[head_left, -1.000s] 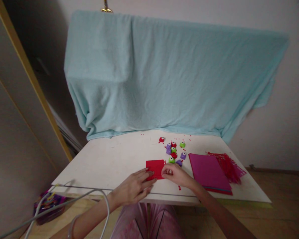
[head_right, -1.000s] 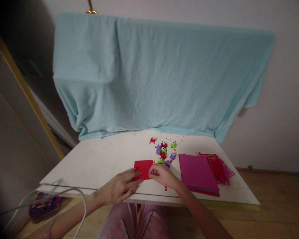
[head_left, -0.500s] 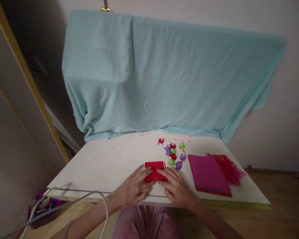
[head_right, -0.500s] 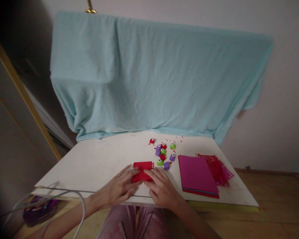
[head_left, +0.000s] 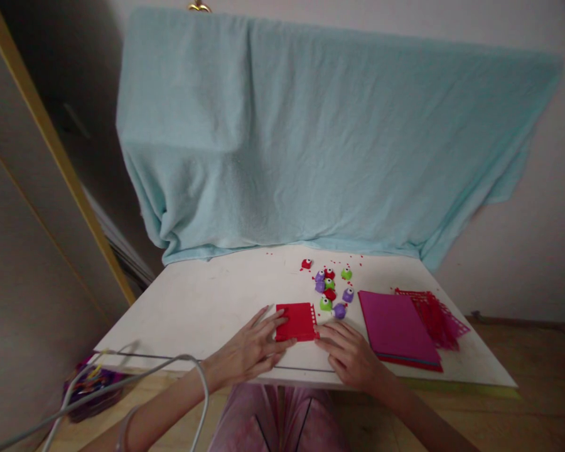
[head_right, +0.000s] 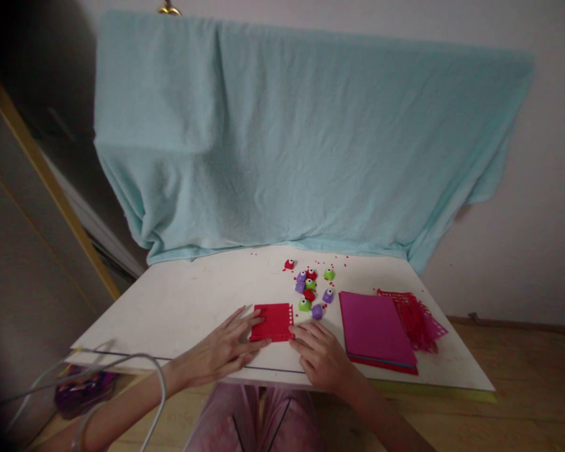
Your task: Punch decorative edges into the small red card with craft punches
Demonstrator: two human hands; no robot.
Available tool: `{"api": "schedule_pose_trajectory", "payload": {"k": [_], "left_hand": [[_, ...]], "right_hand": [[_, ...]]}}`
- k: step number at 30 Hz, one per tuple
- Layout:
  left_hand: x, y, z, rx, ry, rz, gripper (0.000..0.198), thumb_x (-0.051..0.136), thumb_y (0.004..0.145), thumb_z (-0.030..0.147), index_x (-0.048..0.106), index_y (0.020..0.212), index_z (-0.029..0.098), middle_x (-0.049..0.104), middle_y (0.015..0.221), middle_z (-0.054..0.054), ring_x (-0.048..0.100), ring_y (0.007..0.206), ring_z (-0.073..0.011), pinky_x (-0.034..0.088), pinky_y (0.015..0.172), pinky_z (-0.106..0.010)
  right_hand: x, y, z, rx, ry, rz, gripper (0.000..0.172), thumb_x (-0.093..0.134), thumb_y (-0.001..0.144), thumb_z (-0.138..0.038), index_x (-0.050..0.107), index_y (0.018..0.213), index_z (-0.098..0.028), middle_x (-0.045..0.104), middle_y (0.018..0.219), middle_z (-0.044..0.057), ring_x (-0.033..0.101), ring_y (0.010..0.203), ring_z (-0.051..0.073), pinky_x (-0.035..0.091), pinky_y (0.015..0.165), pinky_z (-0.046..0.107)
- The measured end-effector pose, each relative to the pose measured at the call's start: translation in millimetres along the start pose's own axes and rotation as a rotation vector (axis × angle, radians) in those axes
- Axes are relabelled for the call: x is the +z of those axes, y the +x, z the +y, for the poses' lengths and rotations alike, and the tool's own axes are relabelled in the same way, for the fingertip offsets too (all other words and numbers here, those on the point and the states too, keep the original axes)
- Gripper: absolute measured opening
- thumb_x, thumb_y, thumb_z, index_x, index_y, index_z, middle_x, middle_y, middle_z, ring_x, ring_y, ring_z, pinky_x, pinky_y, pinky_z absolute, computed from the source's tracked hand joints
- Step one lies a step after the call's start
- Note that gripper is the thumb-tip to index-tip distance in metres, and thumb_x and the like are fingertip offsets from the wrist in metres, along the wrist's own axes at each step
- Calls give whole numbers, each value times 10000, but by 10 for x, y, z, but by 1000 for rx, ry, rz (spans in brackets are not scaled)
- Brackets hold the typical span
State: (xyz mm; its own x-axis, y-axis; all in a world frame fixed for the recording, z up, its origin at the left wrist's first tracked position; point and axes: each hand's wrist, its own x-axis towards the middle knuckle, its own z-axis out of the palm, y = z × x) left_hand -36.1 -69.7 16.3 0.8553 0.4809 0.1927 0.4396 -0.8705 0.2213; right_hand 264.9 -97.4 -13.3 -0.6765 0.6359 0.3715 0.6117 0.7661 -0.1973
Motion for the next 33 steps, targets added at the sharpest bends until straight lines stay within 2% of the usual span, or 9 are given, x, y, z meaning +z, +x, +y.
{"api": "schedule_pose_trajectory", "payload": {"k": [9, 14, 20, 27, 30, 33], "left_hand": [[-53, 45, 61, 29, 34, 22, 423, 507, 900, 266, 516, 1323, 277, 401, 1454, -73, 244, 1404, -285, 75, 1164, -565], [-70, -67, 2, 52, 39, 24, 429, 504, 872, 219, 537, 1296, 266, 358, 1490, -69, 236, 1408, -300, 88, 1156, -579], [-31, -190, -32, 3, 75, 37, 497, 484, 865, 185, 487, 1355, 267, 305, 1522, -63, 214, 1417, -298, 90, 1153, -585], [-26, -380, -147, -4, 130, 65, 476, 459, 863, 195, 514, 1332, 258, 403, 1469, -57, 242, 1411, -284, 96, 1158, -573], [-22, -355, -78, 23, 123, 75, 405, 440, 879, 209, 562, 1266, 222, 435, 1449, -61, 247, 1411, -279, 116, 1163, -564], [20, -183, 119, 25, 103, 95, 400, 398, 904, 174, 536, 1279, 176, 430, 1456, -79, 258, 1409, -259, 183, 1166, -530]], "right_hand": [[69, -9, 1, 13, 64, 2, 390, 445, 832, -84, 607, 1174, -178, 659, 1144, 92, 563, 1077, 242, 452, 974, 448], [74, 5, -23, 38, 64, 29, 354, 456, 836, -94, 625, 1137, -170, 676, 1083, 97, 576, 1045, 238, 478, 929, 423], [71, 27, -48, 23, 50, 109, 292, 468, 831, -93, 649, 1048, -169, 688, 992, 96, 597, 976, 223, 503, 868, 397], [113, 26, -24, 62, 89, 77, 264, 489, 827, -78, 643, 1021, -171, 677, 965, 82, 579, 963, 227, 492, 850, 395], [114, 57, -30, 54, 85, 97, 244, 473, 842, -72, 645, 987, -168, 672, 913, 82, 582, 928, 219, 492, 827, 380], [104, 99, -55, 51, 61, 118, 223, 461, 859, -71, 647, 937, -164, 663, 854, 82, 587, 887, 210, 493, 803, 358]]}}
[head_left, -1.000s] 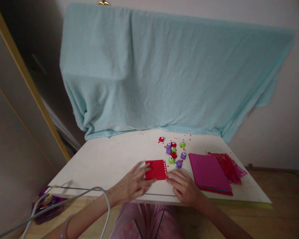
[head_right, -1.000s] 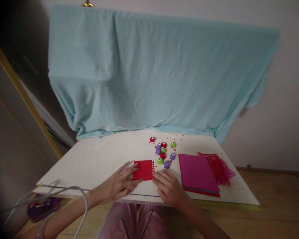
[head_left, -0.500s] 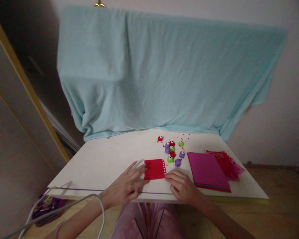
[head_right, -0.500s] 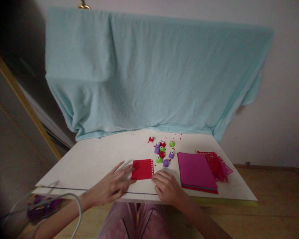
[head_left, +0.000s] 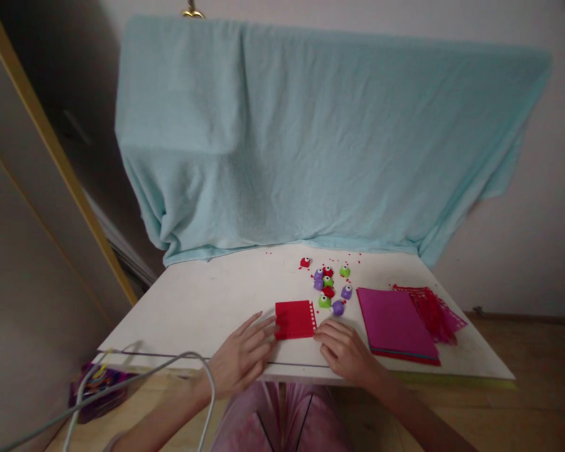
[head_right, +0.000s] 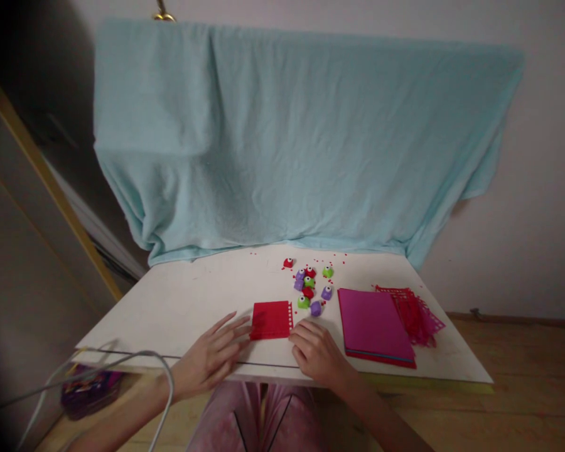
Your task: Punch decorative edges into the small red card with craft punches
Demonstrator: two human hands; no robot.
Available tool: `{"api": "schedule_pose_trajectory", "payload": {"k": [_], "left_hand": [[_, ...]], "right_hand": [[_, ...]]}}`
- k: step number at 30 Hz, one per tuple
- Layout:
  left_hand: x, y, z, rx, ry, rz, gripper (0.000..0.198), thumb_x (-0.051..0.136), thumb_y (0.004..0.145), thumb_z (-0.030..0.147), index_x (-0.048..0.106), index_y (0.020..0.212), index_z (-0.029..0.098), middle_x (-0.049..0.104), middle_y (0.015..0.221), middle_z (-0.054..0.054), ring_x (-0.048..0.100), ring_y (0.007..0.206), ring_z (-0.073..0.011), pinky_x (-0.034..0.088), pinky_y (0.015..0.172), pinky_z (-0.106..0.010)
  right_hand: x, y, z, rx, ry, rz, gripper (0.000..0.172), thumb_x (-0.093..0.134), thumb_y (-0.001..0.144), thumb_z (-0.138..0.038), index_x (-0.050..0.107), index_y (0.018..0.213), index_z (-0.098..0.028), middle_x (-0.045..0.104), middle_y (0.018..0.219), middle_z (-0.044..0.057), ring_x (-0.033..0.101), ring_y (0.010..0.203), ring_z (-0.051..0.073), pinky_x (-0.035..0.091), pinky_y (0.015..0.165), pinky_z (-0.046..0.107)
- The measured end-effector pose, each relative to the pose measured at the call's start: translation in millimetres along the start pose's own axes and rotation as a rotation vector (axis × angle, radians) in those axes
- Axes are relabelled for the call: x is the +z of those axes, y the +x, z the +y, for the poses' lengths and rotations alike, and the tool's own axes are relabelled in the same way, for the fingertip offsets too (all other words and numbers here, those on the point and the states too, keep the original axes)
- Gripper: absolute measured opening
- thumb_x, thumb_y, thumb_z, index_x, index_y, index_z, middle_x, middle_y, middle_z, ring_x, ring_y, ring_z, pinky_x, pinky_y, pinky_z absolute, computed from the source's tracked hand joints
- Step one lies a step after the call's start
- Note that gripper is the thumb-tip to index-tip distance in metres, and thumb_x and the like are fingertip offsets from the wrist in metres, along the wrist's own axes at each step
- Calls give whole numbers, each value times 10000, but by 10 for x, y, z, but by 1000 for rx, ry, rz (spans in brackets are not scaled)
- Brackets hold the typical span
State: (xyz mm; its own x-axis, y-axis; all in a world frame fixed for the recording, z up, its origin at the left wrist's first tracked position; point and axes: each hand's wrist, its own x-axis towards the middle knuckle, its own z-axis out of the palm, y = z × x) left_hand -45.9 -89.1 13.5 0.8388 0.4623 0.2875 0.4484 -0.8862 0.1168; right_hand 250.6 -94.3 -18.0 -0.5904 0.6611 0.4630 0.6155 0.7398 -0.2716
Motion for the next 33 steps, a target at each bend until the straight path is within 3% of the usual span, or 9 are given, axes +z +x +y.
{"api": "schedule_pose_trajectory", "payload": {"k": [4, 7, 14, 21, 27, 33], "left_hand": [[146, 295, 283, 1, -41, 0, 506, 387, 939, 208, 336, 1436, 127, 396, 1479, -107, 270, 1406, -235, 279, 1151, -462], [257, 383, 360, 35, -68, -11, 523, 405, 942, 233, 319, 1442, 107, 463, 1426, -134, 370, 1357, -224, 327, 1134, -428], [296, 287, 265, 44, -33, -21, 521, 391, 934, 173, 311, 1446, 115, 528, 1364, -128, 458, 1291, -214, 357, 1120, -422], [272, 222, 145, 94, 7, -81, 555, 407, 927, 108, 274, 1466, 124, 517, 1379, -123, 431, 1314, -209, 366, 1121, -402], [309, 87, 58, 100, 37, -30, 536, 376, 952, 85, 260, 1472, 139, 521, 1379, -106, 417, 1324, -183, 350, 1137, -395], [226, -54, 30, 70, 40, -32, 531, 361, 957, 89, 269, 1474, 173, 502, 1400, -94, 392, 1343, -180, 326, 1150, -415]], "right_hand": [[-24, 35, -39, -13, -52, 5, 202, 470, 865, -74, 650, 892, -164, 659, 816, 79, 593, 853, 202, 494, 786, 337], [-61, 43, -56, -39, -57, 11, 212, 471, 864, -75, 655, 913, -169, 667, 837, 78, 597, 856, 201, 498, 783, 336], [-109, 53, -52, -47, -37, 28, 223, 478, 869, -89, 655, 976, -171, 684, 863, 79, 610, 846, 197, 502, 779, 338], [-82, 34, -26, -24, -26, 9, 206, 472, 875, -94, 653, 939, -167, 676, 843, 80, 602, 843, 195, 499, 779, 332], [-69, 25, -11, -31, -14, 21, 202, 469, 871, -81, 649, 903, -168, 671, 838, 77, 599, 859, 198, 496, 777, 332], [-30, -3, 29, -24, -17, -1, 190, 482, 865, -87, 645, 919, -169, 667, 832, 75, 598, 861, 202, 497, 775, 333]]}}
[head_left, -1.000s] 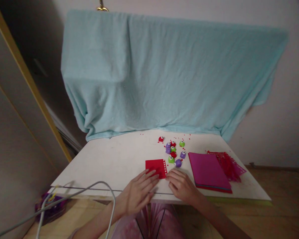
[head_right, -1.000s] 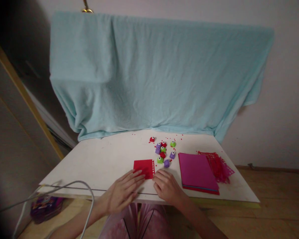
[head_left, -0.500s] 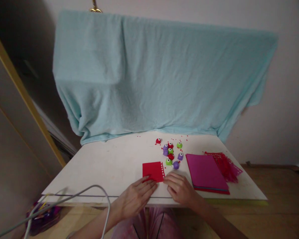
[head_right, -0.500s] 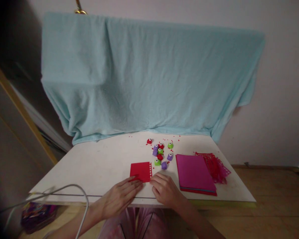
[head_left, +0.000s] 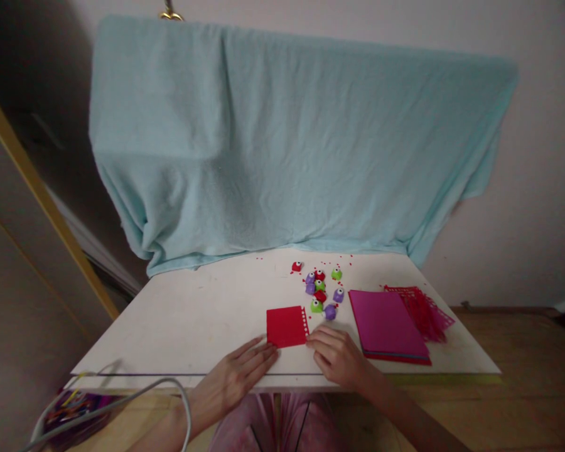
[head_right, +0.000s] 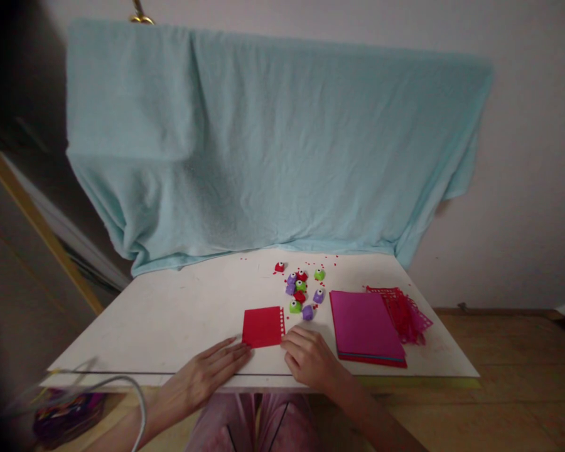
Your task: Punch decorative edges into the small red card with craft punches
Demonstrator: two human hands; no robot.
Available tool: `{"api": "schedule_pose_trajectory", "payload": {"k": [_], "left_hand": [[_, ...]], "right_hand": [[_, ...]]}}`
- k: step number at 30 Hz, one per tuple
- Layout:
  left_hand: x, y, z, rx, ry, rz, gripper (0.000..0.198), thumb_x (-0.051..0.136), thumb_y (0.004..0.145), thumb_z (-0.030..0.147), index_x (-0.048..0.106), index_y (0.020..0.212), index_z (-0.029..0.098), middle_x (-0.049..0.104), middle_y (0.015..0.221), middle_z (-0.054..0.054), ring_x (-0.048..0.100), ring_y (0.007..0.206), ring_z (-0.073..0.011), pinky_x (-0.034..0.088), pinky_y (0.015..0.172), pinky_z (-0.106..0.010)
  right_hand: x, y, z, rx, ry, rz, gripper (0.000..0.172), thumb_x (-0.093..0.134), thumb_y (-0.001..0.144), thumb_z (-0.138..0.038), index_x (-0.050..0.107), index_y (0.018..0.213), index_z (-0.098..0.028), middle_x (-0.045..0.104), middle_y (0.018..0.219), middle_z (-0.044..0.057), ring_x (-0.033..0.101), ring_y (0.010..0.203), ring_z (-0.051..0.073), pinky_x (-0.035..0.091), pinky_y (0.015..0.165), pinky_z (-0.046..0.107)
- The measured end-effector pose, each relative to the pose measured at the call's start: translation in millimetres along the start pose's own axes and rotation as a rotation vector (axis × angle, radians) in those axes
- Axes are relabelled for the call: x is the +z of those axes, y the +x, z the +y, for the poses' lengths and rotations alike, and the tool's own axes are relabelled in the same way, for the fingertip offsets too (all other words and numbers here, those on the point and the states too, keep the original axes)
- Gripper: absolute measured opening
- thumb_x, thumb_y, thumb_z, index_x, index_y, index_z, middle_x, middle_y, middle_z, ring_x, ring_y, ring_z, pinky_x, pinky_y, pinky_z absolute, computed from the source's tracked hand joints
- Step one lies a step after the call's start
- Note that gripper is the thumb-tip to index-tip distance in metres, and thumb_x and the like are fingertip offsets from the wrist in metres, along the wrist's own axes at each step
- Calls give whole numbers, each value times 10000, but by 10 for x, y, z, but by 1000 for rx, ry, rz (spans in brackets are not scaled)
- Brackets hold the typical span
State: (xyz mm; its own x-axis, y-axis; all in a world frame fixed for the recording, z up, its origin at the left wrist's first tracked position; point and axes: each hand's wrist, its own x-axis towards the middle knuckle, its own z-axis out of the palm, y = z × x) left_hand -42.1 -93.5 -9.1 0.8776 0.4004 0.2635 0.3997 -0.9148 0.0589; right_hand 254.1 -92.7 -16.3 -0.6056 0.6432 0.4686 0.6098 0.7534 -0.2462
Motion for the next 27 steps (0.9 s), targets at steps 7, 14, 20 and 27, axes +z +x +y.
{"api": "schedule_pose_trajectory", "payload": {"k": [7, 14, 20, 27], "left_hand": [[-22, -61, 23, -41, -16, -37, 587, 366, 923, 38, 246, 1483, 164, 488, 1413, -95, 372, 1355, -187, 325, 1148, -434], [-6, -56, 44, -67, -57, -27, 689, 380, 845, -10, 223, 1491, 170, 486, 1412, -103, 381, 1348, -197, 330, 1138, -465], [-96, 48, 97, -91, -87, 22, 613, 415, 888, 117, 267, 1480, 174, 539, 1351, -97, 440, 1300, -206, 319, 1139, -470], [-109, 273, 213, -166, -125, 60, 539, 454, 888, 236, 391, 1420, 172, 606, 1202, -92, 542, 1149, -227, 326, 1120, -476]], "right_hand": [[-59, 98, -119, 48, -32, -124, 263, 502, 843, -99, 625, 1067, -164, 663, 1012, 91, 572, 983, 218, 469, 899, 378], [-1, 286, -294, -27, -44, -236, 403, 546, 847, -157, 552, 1248, -197, 516, 1368, 68, 407, 1267, 229, 314, 1100, 417], [37, 248, -200, -85, -89, -182, 313, 531, 864, -139, 609, 1163, -185, 553, 1339, 74, 447, 1245, 216, 347, 1081, 426], [-41, 112, -73, -79, -93, -109, 293, 492, 880, -100, 629, 1127, -176, 604, 1270, 88, 519, 1170, 227, 405, 1032, 437]]}}
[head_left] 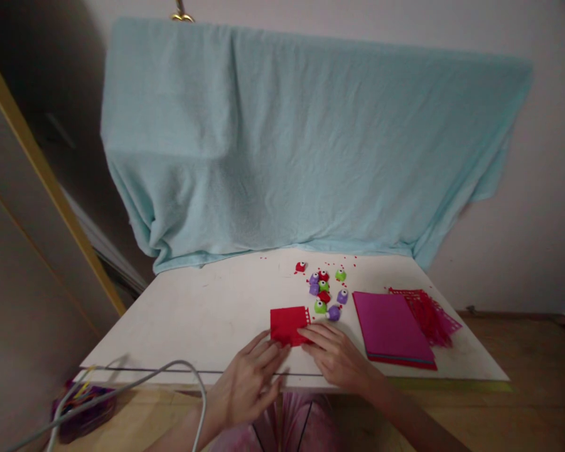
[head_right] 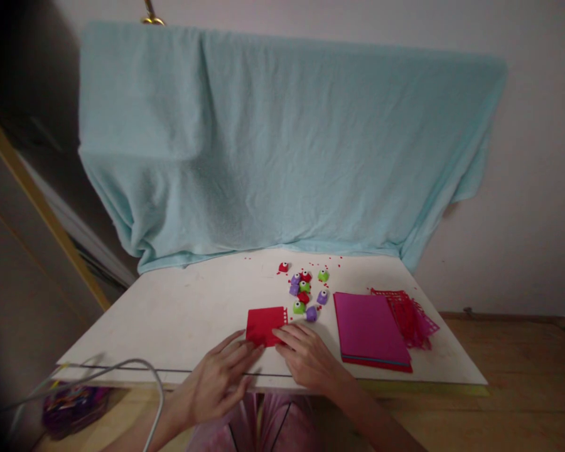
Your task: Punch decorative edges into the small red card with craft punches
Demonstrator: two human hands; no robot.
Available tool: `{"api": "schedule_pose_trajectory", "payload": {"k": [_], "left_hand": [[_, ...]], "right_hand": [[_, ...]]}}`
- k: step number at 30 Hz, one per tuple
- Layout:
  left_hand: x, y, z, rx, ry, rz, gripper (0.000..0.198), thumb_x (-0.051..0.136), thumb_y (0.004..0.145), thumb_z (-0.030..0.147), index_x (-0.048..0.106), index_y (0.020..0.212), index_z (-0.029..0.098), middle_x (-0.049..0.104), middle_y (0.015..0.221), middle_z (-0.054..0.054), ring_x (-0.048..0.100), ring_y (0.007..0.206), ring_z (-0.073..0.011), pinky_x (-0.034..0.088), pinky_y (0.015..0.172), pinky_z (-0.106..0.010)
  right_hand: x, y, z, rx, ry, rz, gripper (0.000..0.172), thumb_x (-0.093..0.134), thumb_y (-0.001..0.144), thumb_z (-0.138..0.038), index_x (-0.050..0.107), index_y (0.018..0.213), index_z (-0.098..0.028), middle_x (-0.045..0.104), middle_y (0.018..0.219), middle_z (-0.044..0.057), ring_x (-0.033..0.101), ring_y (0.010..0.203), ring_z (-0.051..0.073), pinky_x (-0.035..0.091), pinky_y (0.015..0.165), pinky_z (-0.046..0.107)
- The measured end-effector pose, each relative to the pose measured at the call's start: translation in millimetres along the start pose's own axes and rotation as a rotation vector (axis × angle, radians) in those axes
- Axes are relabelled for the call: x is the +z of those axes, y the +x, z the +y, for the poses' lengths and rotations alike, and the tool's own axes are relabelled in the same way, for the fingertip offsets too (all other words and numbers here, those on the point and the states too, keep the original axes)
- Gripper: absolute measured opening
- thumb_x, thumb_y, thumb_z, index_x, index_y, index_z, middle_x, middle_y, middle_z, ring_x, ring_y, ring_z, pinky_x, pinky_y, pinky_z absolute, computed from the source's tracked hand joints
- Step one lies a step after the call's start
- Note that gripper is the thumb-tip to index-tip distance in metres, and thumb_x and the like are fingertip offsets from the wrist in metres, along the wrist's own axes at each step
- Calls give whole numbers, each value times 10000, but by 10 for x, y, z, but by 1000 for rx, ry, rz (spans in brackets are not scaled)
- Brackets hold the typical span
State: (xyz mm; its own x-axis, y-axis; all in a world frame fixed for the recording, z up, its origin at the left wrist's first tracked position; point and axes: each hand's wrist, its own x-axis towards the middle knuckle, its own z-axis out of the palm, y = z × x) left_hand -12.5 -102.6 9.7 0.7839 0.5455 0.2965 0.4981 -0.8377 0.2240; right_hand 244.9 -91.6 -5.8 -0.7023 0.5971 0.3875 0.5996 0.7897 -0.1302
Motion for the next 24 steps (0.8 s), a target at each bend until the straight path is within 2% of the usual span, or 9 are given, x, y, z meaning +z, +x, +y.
{"api": "schedule_pose_trajectory", "payload": {"k": [4, 10, 14, 20, 24], "left_hand": [[46, 79, 52, -41, 13, 18, 476, 465, 898, 297, 463, 1364, 203, 596, 1183, -90, 523, 1136, -249, 360, 1073, -471], [25, 114, 61, -64, 19, -19, 445, 449, 912, 318, 476, 1343, 212, 605, 1107, -83, 528, 1084, -243, 344, 1060, -471], [-24, 56, 23, -50, 55, -40, 443, 443, 896, 271, 479, 1333, 203, 589, 1164, -84, 508, 1130, -241, 299, 1097, -483], [-99, -90, -63, -16, 126, -12, 442, 436, 879, 207, 490, 1318, 205, 551, 1262, -75, 434, 1258, -228, 204, 1160, -500], [-126, -180, -107, -30, 149, -55, 469, 446, 861, 167, 482, 1328, 188, 535, 1279, -90, 394, 1306, -240, 171, 1169, -530]], "right_hand": [[-54, -61, 48, -14, 3, 26, 260, 489, 887, -100, 642, 1087, -165, 638, 1207, 102, 549, 1126, 223, 448, 985, 425], [-15, -128, 77, 0, 21, 33, 276, 470, 888, -96, 636, 1097, -164, 682, 1102, 97, 597, 1045, 204, 483, 930, 389], [21, -178, 105, 4, 25, 42, 302, 446, 884, -84, 633, 1110, -154, 688, 1111, 95, 603, 1055, 204, 494, 916, 374], [17, -203, 109, 10, 18, 74, 332, 439, 864, -75, 639, 1115, -158, 697, 1108, 92, 631, 1023, 191, 522, 881, 345], [50, -225, 88, 51, 23, 56, 330, 442, 852, -71, 638, 1102, -163, 691, 1120, 93, 631, 1027, 200, 523, 889, 352]]}}
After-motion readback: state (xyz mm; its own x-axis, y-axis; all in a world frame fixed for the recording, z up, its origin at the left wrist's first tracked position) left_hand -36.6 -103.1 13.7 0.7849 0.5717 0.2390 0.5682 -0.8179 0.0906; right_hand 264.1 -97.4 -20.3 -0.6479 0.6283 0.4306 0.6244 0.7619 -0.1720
